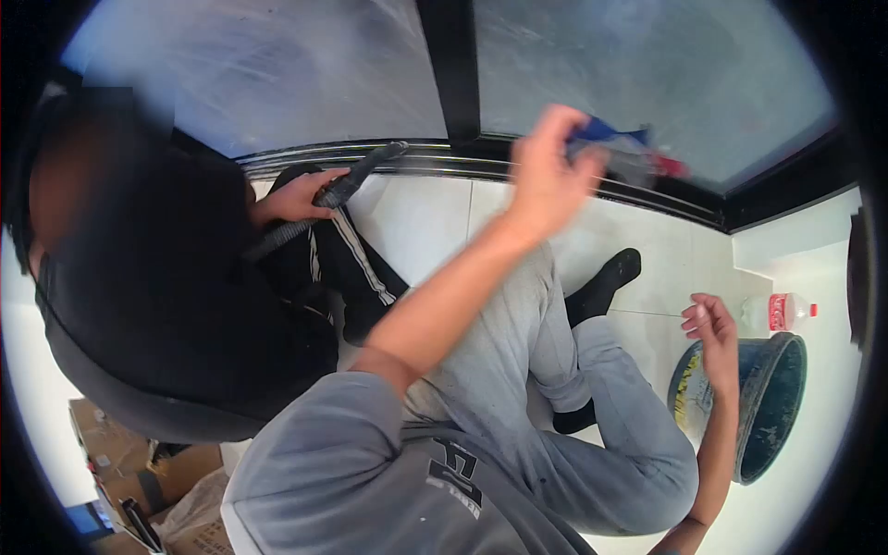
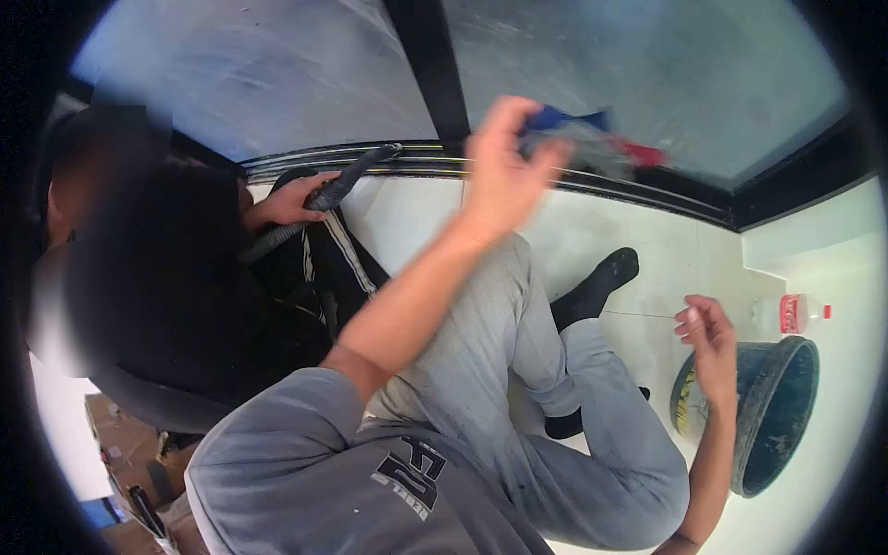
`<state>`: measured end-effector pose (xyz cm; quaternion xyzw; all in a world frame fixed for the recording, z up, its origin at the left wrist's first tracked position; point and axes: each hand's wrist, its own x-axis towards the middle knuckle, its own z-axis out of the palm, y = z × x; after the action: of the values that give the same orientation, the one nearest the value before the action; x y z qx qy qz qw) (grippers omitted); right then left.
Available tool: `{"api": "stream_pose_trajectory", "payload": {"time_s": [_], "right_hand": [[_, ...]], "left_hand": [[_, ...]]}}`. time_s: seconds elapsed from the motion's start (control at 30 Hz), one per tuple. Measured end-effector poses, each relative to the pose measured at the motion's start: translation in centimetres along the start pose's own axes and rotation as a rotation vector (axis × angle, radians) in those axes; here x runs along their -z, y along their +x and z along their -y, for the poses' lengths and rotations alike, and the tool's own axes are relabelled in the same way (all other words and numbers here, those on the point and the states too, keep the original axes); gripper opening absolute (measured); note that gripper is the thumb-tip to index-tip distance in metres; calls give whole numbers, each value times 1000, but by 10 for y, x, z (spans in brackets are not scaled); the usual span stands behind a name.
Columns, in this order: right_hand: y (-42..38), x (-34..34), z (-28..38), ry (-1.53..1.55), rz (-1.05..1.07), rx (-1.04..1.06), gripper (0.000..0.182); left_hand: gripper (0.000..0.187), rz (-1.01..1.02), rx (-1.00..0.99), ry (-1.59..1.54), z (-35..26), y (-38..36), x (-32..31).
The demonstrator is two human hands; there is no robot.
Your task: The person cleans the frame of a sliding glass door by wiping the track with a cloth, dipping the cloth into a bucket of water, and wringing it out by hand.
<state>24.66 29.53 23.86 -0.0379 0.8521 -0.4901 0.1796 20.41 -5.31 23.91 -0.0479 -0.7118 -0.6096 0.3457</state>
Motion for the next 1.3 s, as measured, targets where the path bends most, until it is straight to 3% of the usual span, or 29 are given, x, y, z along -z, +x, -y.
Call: {"api": "stream_pose_trajectory", "payload": {"time_s": [0.03,0.07,0.1,0.13,0.2,0.3,0.4,0.63,1.03,1.07,1.17,1.2,1.27,1.3], "right_hand": [[1,-11,-8,22,36,-6,35],[1,-20,-11,104,100,-16,30],[1,-22,-21,145,134,-43,31],[2,-24,-28,183,170,-71,32],[-1,-28,-41,221,164,-136,33],[-12,-37,-55,242,222,-192,30],[-14,-31,-55,304,218,-274,28],[-16,-35,-65,300,152,-368,30],[-18,-35,-73,301,116,-418,35],[-18,-33,-74,303,112,-412,36],[-19,-32,-77,361,57,-423,38],[-17,-32,-79,352,38,-420,39],[-17,-31,-82,330,6,-416,40],[-16,-32,-83,319,17,-407,41]], "left_hand": [[39,25,-71,140,10,5,31],[47,58,-6,213,30,7,55],[46,107,-87,463,61,3,80],[41,156,-24,618,81,-3,101],[39,206,-3,729,121,-19,131],[38,52,50,1002,177,-30,161],[36,186,-34,1005,222,-30,151],[24,268,98,976,275,-38,75],[26,122,379,1382,289,-43,186],[26,132,284,1433,296,-41,189],[24,173,362,1151,295,-42,164],[22,296,317,1162,272,-40,129],[21,292,231,1054,280,-55,68],[19,417,205,1055,275,-52,42]]}}
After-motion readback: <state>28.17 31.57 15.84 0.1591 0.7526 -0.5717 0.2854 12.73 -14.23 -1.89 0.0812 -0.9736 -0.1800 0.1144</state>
